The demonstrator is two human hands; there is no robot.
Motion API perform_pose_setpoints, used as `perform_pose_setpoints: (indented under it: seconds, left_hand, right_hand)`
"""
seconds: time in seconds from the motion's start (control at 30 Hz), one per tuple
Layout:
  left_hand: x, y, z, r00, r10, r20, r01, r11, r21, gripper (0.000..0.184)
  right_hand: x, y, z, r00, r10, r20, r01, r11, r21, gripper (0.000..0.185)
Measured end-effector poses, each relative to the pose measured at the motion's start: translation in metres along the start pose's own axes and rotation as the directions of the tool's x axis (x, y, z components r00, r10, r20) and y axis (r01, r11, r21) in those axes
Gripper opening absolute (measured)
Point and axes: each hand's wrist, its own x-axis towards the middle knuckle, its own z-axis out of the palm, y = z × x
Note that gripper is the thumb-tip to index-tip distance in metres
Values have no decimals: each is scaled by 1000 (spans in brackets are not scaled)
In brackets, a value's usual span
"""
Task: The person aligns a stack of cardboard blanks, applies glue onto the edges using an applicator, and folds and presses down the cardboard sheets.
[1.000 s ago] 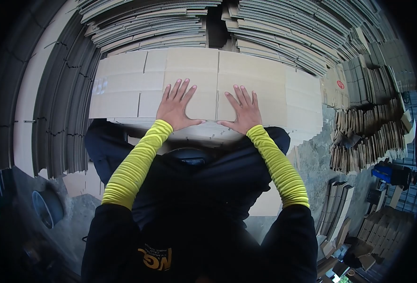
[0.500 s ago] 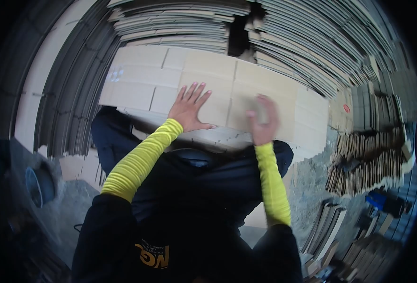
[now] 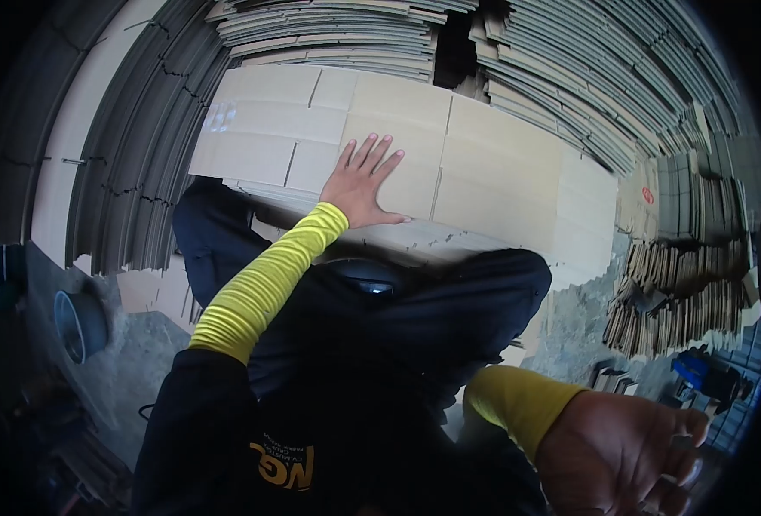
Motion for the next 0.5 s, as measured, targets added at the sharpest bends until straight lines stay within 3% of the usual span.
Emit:
perform_pose_setpoints:
  seconds: [0.5]
  left_hand:
    - [2, 2, -3, 1000, 1, 23, -1, 1000, 17, 119]
  right_hand:
    - [22, -2, 14, 997, 17, 77, -11, 997, -71, 25]
